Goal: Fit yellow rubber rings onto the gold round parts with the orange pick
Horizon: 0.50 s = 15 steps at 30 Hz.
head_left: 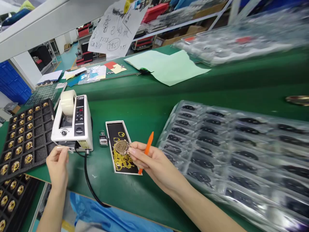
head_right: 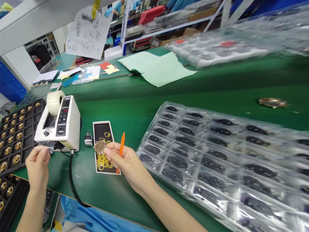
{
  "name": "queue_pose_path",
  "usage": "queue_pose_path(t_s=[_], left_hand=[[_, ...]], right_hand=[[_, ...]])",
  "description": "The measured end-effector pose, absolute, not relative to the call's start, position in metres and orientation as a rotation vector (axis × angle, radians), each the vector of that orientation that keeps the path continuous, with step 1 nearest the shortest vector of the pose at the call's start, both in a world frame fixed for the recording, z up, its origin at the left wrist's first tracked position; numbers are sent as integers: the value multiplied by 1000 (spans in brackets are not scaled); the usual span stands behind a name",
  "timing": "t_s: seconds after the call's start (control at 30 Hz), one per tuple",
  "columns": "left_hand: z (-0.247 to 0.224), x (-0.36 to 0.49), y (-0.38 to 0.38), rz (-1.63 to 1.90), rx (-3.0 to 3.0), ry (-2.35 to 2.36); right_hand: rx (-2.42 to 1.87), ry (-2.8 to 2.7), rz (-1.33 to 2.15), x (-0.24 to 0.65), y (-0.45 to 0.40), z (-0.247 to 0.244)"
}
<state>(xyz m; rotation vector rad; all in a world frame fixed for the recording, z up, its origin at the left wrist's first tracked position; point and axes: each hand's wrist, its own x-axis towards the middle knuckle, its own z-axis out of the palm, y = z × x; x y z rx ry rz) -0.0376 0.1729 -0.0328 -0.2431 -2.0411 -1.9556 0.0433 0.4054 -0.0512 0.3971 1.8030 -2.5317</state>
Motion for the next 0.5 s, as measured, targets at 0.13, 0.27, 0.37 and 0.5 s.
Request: queue_pose_path(t_s=[0.13,0.27,0.37,0.5], left_hand=[[1,-38,180,-1252,-887,-2381],[22,-41,190,-1053,-1001,-2603],[26,-39,201,-1235,-1054,-2519],[18,-37,224,-1616,-1412,-2567]], right_hand=[[361,1777,-2556,45,409,-47],[277,1698,-2595,47,411,-44],[218,1636,-2597,47,412,-43],[148,1622,-2559,46,412,-45]])
